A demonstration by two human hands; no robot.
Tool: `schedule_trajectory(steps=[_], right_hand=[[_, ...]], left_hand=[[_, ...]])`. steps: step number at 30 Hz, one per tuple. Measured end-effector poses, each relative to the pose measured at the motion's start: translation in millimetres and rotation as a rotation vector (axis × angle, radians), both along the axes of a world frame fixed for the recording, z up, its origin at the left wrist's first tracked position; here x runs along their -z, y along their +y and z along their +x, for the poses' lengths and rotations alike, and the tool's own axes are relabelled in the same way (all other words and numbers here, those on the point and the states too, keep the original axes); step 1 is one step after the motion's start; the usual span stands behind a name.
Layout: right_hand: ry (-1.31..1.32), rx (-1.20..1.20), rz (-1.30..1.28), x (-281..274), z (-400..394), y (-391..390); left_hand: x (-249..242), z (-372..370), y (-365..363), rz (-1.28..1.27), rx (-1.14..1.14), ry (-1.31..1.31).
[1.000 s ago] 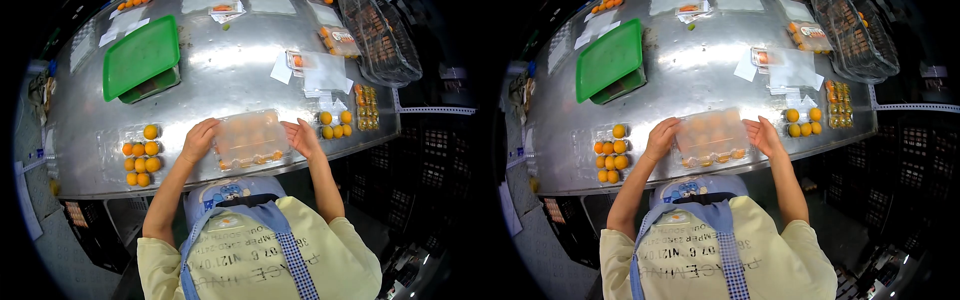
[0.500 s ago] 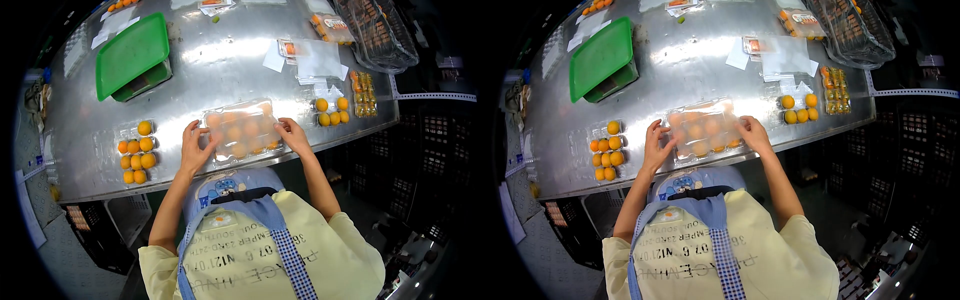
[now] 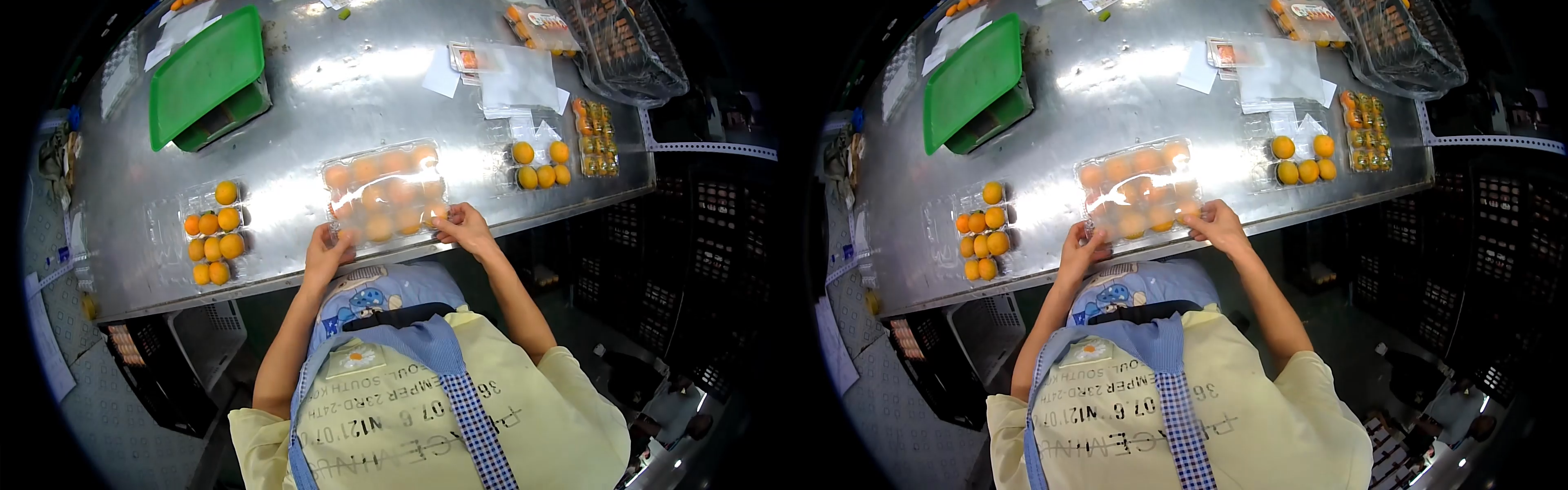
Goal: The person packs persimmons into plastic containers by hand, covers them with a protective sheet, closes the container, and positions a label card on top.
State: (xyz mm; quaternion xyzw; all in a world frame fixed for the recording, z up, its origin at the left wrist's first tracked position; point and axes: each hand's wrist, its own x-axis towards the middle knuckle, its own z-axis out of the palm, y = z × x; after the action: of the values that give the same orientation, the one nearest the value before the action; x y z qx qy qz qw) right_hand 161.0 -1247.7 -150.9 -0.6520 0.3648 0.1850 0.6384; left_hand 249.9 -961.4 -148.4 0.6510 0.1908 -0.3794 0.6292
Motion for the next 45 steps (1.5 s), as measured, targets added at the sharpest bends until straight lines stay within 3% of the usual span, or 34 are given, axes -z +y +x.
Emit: schedule_trajectory(steps=[9, 12, 15, 18, 22, 45], right_hand=[[-0.044, -0.079, -0.138, 5, -9, -1], [-0.384, -0.179, -0.650, 10, -16, 2], [-0.372, -0.088, -0.501, 12, -20, -4], [-0.158, 0.338, 0.290, 2, -21, -16], [-0.134, 0.218, 0.203, 3, -21, -16], [-0.172, 0.075, 0.090, 18, -22, -8]], left_hand=[[8, -30, -9, -0.044, -0.357, 0.086], [15, -34, -7, -0.134, -0.463, 0.183], [9, -38, -11, -0.100, -0.437, 0.131], [4, -43, -14, -0.098, -0.428, 0.079], [-8, -44, -20, -0.138, -0.491, 0.109], [-9, -47, -19, -0.228, -0.510, 0.169]])
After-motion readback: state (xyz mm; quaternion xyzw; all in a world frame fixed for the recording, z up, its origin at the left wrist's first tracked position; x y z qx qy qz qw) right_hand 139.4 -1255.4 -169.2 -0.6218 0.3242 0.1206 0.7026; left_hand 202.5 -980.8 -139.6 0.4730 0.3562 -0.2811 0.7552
